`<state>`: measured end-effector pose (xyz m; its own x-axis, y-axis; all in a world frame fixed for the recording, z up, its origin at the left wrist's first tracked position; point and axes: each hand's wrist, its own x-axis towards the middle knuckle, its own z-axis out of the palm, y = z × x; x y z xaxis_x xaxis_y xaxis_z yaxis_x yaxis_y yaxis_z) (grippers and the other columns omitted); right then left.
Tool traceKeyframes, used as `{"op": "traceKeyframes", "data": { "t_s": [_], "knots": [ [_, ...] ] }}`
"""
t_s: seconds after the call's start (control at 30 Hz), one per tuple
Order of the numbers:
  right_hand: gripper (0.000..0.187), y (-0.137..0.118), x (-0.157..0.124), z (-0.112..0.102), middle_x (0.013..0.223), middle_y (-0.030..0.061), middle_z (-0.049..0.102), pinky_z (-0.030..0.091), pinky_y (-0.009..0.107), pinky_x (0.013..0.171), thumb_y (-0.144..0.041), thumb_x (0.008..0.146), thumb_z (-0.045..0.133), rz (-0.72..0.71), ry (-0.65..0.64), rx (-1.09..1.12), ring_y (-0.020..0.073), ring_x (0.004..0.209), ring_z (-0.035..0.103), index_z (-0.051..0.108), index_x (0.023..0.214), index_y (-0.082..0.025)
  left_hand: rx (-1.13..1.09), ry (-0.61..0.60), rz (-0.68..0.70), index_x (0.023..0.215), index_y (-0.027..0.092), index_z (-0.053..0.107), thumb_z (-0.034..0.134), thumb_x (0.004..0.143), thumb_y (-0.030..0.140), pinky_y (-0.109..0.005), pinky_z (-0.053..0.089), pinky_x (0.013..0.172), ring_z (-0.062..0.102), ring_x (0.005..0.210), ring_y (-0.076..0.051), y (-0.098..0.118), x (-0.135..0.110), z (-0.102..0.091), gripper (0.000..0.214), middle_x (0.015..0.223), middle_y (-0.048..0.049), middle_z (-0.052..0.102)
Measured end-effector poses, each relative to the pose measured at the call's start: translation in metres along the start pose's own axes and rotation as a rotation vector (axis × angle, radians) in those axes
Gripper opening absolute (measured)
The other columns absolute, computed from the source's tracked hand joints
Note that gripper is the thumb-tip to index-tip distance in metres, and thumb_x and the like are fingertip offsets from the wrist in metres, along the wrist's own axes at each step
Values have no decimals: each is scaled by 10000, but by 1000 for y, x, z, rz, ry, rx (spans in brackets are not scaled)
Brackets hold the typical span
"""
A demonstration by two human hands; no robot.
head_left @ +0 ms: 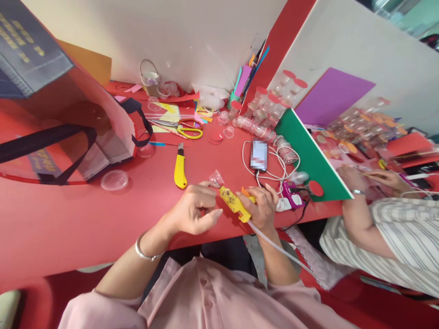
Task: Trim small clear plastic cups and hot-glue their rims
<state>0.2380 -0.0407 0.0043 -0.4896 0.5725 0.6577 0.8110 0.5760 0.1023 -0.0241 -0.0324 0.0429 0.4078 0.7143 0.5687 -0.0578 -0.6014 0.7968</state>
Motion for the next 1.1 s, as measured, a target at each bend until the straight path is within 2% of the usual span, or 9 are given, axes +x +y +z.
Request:
{"op": "traceKeyframes", "data": {
  "t_s": [0.33, 0.5, 0.57, 0.63, 0.77, 0.83, 0.93, 1.1],
  "knots": [
    [326, 4, -8, 7, 1111, 63, 644, 375, 515, 1135, -326, 988, 543, 94, -9, 111, 236, 1103, 631, 654, 1294, -338, 4, 4, 19, 573, 214, 290, 610, 840, 169, -446, 500, 1010, 249, 501, -109, 0, -2, 0, 420, 537, 78, 238],
    [308, 4, -11, 14, 1086, 78, 658, 449, 495, 1028, -322, 980, 545, 240, 10, 257, 252, 1042, 632, 652, 1266, -285, -34, -10, 5, 517, 223, 343, 656, 813, 195, -455, 513, 1014, 294, 481, -117, 0, -3, 3, 432, 512, 68, 269],
    [276, 2, -10, 15, 1052, 81, 677, 486, 465, 951, -358, 969, 578, 365, 22, 338, 262, 1008, 637, 666, 1213, -265, -54, -10, -8, 505, 227, 348, 659, 828, 225, -465, 515, 1020, 289, 481, -120, 0, -2, 2, 449, 507, 66, 268],
    [249, -1, -8, 15, 1029, 79, 691, 512, 432, 896, -414, 958, 620, 560, -8, 488, 260, 984, 646, 683, 1137, -254, -111, 28, -40, 496, 228, 353, 649, 860, 272, -491, 510, 1042, 263, 485, -120, 0, -2, 0, 471, 499, 66, 268],
    [335, -8, -2, 14, 821, 36, 660, 515, 322, 677, -552, 950, 637, 1068, -104, 1052, 183, 738, 625, 678, 901, -223, -418, 229, -148, 465, 213, 434, 617, 895, 355, -557, 517, 1039, 324, 481, -127, -4, 0, -6, 488, 464, 33, 357],
    [360, -12, 2, 14, 736, 4, 628, 479, 278, 596, -557, 881, 733, 1235, -121, 1314, 132, 622, 566, 667, 840, -206, -583, 335, -188, 458, 207, 498, 604, 869, 351, -596, 525, 1019, 368, 477, -136, -6, 1, -8, 449, 456, 14, 400],
    [325, -18, 8, 13, 726, -1, 653, 495, 267, 598, -431, 747, 877, 1363, -125, 1530, 110, 598, 559, 692, 837, -179, -754, 441, -232, 488, 194, 577, 587, 834, 328, -641, 515, 1025, 423, 493, -145, -7, 5, -8, 371, 477, -1, 445],
    [349, -29, 13, 12, 877, 31, 735, 567, 309, 719, -249, 645, 899, 1531, -5, 1723, 154, 754, 655, 724, 941, -192, -885, 501, -321, 553, 184, 634, 579, 826, 343, -655, 522, 1013, 483, 533, -158, -5, 10, -8, 321, 526, -8, 481]
  ]
}}
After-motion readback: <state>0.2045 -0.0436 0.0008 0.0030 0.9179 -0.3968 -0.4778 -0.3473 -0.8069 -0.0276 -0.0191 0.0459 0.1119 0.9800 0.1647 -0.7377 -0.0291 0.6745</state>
